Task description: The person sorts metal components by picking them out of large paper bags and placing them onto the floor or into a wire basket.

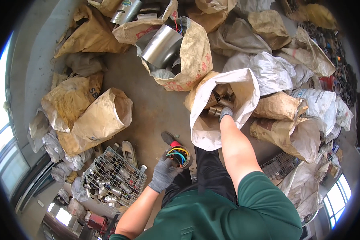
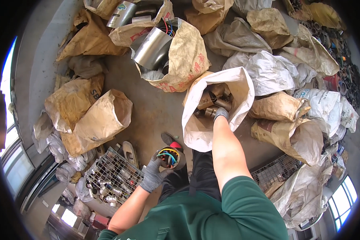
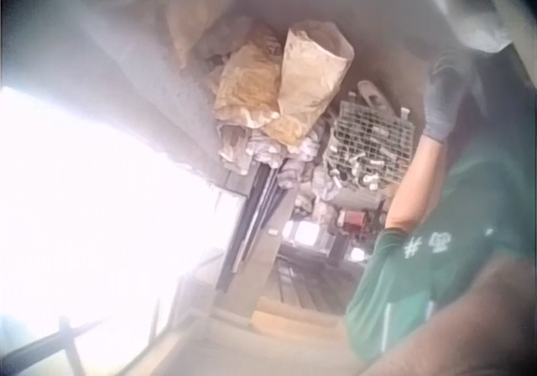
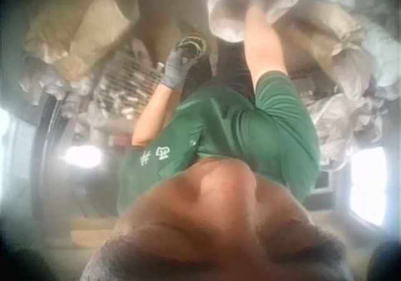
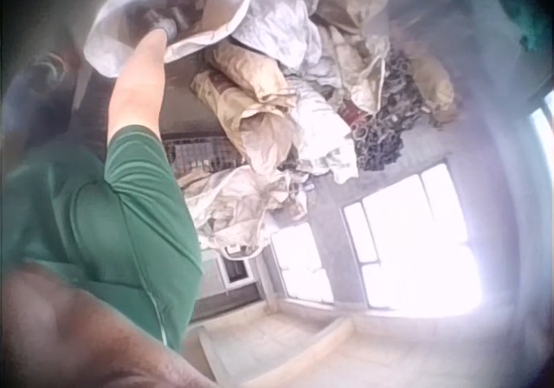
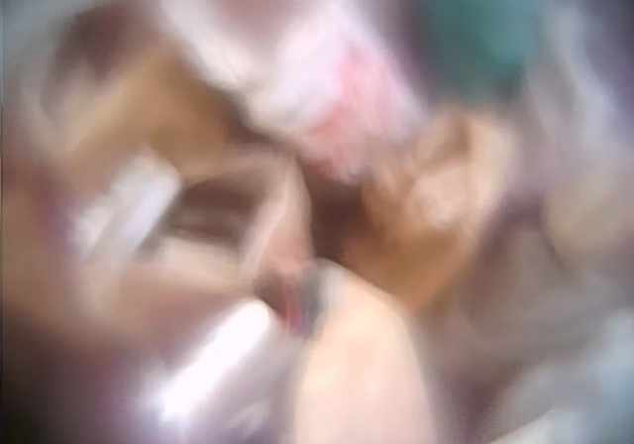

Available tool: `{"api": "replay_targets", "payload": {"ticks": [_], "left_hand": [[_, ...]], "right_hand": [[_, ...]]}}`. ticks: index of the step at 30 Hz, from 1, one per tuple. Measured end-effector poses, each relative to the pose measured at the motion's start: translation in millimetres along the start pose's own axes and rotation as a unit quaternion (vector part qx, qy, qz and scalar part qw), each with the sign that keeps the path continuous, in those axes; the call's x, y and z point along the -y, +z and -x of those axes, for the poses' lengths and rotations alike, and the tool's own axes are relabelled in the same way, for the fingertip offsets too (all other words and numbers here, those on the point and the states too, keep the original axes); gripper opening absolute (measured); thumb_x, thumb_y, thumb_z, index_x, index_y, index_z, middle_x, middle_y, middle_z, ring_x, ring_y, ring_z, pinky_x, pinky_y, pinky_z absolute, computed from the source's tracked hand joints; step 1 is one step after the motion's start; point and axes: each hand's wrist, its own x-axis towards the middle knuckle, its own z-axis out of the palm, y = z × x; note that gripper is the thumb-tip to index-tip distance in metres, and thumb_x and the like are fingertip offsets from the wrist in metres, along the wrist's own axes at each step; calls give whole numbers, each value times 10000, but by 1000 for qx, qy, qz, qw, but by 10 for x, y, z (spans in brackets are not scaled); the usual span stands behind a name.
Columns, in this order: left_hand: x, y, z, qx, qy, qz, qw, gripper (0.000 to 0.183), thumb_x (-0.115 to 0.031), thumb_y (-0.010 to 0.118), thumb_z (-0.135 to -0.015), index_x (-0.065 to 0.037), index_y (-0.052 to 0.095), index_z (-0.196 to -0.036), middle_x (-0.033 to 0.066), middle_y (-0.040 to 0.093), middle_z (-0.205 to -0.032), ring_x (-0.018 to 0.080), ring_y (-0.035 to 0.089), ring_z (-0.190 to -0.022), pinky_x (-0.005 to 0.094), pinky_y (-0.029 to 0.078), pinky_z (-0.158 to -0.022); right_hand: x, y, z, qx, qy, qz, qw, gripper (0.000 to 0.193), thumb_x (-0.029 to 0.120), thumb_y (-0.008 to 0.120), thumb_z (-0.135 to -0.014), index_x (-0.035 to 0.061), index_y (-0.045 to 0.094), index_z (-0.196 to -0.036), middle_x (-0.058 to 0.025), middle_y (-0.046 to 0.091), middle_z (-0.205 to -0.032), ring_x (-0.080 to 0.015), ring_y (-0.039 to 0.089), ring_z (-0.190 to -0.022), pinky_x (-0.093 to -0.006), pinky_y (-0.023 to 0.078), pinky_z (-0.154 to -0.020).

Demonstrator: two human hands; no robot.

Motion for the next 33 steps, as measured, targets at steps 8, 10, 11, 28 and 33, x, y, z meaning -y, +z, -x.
{"api": "replay_targets", "payload": {"ticks": [8,10,11,28,33], "left_hand": [[292,-274,581,-68,-76,-5,995,355,-129,921,-581,-62,621,-759,249,566,-1243,386,525,-1232,433,440,-1030],[356,-314,629,-73,-84,14,994,353,-123,918,-587,-56,622,-768,249,563,-1248,389,514,-1236,434,424,-1051],[364,-326,649,-73,-90,16,993,352,-122,916,-591,-52,623,-773,250,561,-1252,391,513,-1237,436,423,-1052],[632,-576,1400,-167,-43,192,966,295,-45,843,-678,8,590,-819,175,592,-1060,276,618,-986,373,517,-870],[978,-698,1936,-230,-106,294,922,258,-90,819,-746,-15,589,-837,108,621,-923,198,607,-879,317,505,-799]], "right_hand": [[-176,283,-469,-27,-25,77,996,349,333,562,-957,105,595,-1219,-144,661,-1056,-290,660,-779,-442,562,-656],[-202,286,-446,-26,-40,91,995,339,328,564,-957,98,600,-1203,-143,667,-1056,-291,666,-778,-438,563,-657],[-197,294,-393,-32,-52,103,993,334,326,565,-957,95,602,-1195,-142,670,-1057,-291,669,-777,-436,563,-657],[-778,-1598,2694,511,80,-176,837,266,318,573,-889,93,600,-1028,-33,598,-836,-153,454,-546,-284,420,-503],[-1311,-1379,3609,617,89,-82,778,308,343,548,-916,128,633,-1120,-41,651,-961,-151,476,-548,-293,449,-526]]}}
